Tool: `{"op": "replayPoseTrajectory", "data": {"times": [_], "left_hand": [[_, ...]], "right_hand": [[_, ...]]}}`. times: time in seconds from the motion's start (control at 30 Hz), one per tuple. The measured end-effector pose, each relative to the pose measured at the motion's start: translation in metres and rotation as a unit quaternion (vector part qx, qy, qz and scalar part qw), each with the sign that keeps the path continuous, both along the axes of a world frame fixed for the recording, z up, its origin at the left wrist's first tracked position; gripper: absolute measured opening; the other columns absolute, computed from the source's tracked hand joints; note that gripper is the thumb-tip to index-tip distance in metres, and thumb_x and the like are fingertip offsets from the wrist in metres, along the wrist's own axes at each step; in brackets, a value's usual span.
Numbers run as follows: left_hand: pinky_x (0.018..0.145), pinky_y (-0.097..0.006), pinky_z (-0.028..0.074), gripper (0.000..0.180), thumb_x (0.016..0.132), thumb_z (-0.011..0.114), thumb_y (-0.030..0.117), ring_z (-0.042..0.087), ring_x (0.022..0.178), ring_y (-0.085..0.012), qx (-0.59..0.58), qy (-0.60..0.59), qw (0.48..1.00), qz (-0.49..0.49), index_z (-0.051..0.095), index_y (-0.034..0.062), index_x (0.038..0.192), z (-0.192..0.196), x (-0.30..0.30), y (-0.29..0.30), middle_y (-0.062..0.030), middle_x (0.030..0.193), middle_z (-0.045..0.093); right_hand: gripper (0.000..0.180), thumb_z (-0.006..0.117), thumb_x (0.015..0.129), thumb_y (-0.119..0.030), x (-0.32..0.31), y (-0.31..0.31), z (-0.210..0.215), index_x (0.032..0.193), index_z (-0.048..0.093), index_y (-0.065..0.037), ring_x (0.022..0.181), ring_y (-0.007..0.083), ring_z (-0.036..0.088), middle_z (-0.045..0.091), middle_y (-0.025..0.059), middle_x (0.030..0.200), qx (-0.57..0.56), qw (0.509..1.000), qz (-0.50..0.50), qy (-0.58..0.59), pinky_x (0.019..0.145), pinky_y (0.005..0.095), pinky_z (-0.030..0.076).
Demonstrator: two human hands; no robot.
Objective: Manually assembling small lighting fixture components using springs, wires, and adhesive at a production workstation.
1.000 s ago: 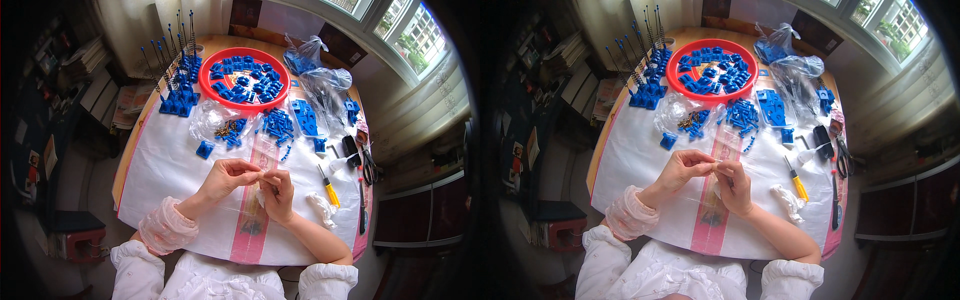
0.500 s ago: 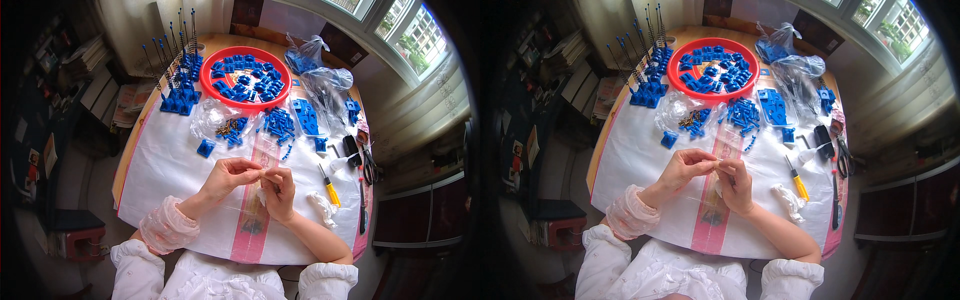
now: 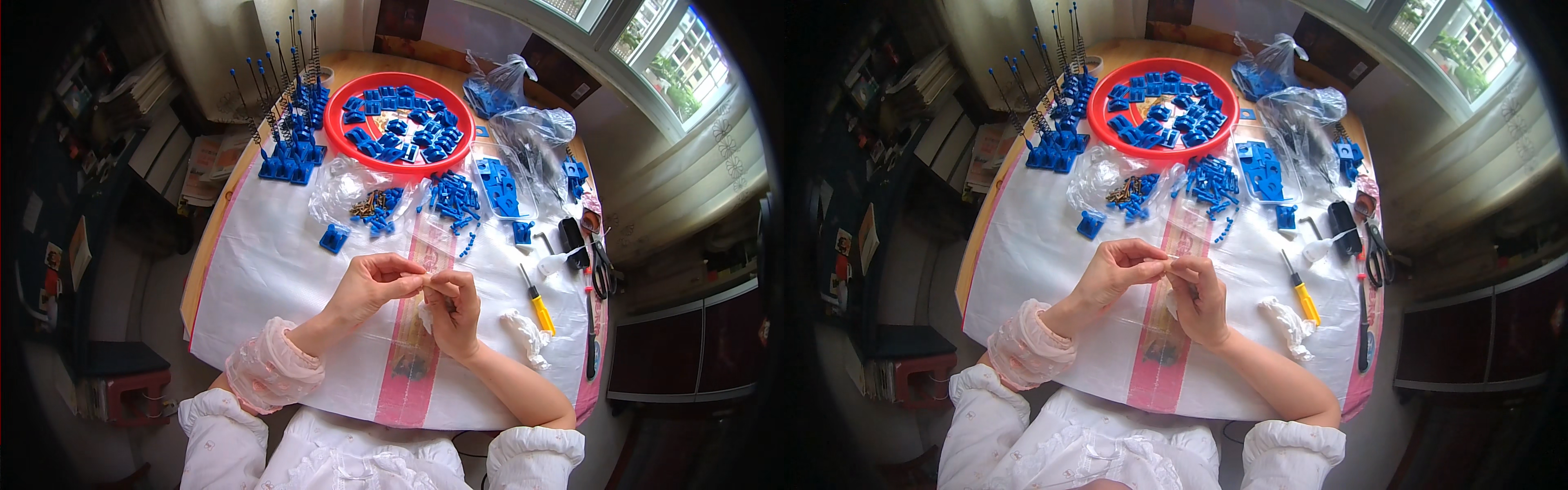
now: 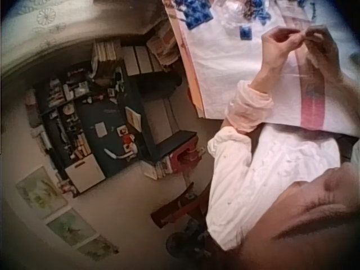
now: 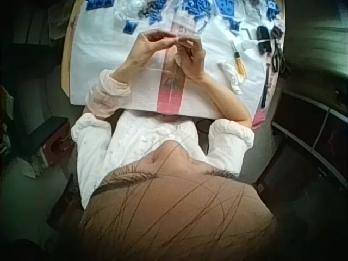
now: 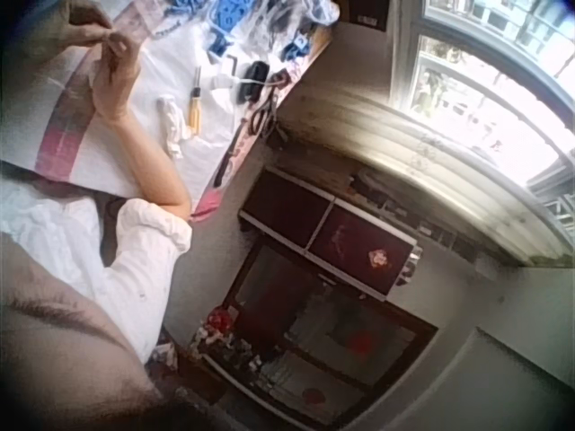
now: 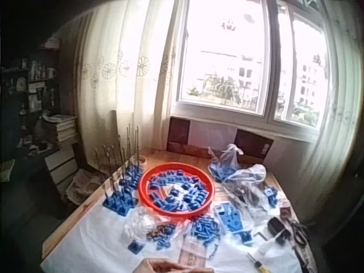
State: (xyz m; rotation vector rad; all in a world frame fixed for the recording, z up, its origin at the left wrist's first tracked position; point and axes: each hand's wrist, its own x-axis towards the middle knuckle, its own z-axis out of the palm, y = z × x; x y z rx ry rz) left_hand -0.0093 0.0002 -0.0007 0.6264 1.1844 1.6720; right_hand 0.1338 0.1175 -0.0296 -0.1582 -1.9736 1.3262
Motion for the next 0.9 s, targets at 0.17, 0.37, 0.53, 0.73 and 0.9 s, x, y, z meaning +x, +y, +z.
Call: {"op": "replayPoseTrajectory", "data": {"times": [0.17, 0.37, 0.53, 0.73, 0.9], "left_hand": [[0.084, -0.026, 0.057, 0.018, 0.090, 0.074, 0.009, 0.070, 0.090, -0.0128, -0.003, 0.002, 1.000, 0.003, 0.072, 0.0004, 0.105, -0.002, -0.001, -0.001, -0.0084, 0.098, 0.074], [0.079, -0.026, 0.058, 0.018, 0.090, 0.074, 0.011, 0.070, 0.086, -0.0122, 0.009, 0.044, 0.999, 0.024, 0.073, 0.0004, 0.104, 0.000, 0.002, 0.000, -0.0085, 0.097, 0.074], [0.063, -0.024, 0.056, 0.020, 0.090, 0.073, 0.009, 0.069, 0.078, -0.0110, -0.019, 0.429, 0.893, 0.132, 0.071, 0.0039, 0.109, 0.026, 0.009, -0.003, -0.0068, 0.089, 0.073], [0.058, -0.024, 0.055, 0.019, 0.087, 0.072, 0.004, 0.069, 0.075, -0.0110, -0.063, 0.488, 0.829, 0.267, 0.067, 0.0047, 0.105, 0.082, -0.011, -0.028, -0.0049, 0.082, 0.070], [0.071, -0.027, 0.055, 0.053, 0.083, 0.081, 0.019, 0.065, 0.093, -0.0163, -0.208, 0.498, 0.824, 0.174, 0.051, 0.0007, 0.123, 0.087, -0.046, -0.068, -0.0127, 0.111, 0.061]], "right_hand": [[0.024, 0.056, 0.095, 0.009, -0.001, -0.001, 0.000, 0.113, 0.047, -0.004, 0.081, 0.0095, 0.063, 0.072, 0.0100, 0.096, 0.010, 1.000, 0.008, 0.003, 0.067, 0.0217, 0.047], [0.024, 0.057, 0.095, 0.009, -0.001, 0.000, -0.004, 0.112, 0.048, -0.005, 0.073, 0.0089, 0.061, 0.073, 0.0113, 0.095, -0.014, 1.000, -0.006, -0.005, 0.062, 0.0229, 0.046], [0.024, 0.055, 0.097, 0.007, -0.007, -0.001, 0.002, 0.114, 0.043, -0.007, 0.065, 0.0050, 0.053, 0.075, 0.0097, 0.102, -0.073, 0.997, -0.025, 0.009, 0.056, 0.0212, 0.041], [0.023, 0.053, 0.098, 0.006, -0.009, 0.003, 0.004, 0.113, 0.041, -0.008, 0.063, 0.0049, 0.049, 0.075, 0.0105, 0.108, -0.067, 0.998, -0.017, 0.012, 0.056, 0.0205, 0.039], [0.023, 0.053, 0.098, 0.005, -0.007, 0.005, 0.002, 0.113, 0.041, -0.008, 0.063, 0.0048, 0.050, 0.075, 0.0101, 0.108, -0.081, 0.996, -0.025, 0.005, 0.055, 0.0203, 0.038]]}}
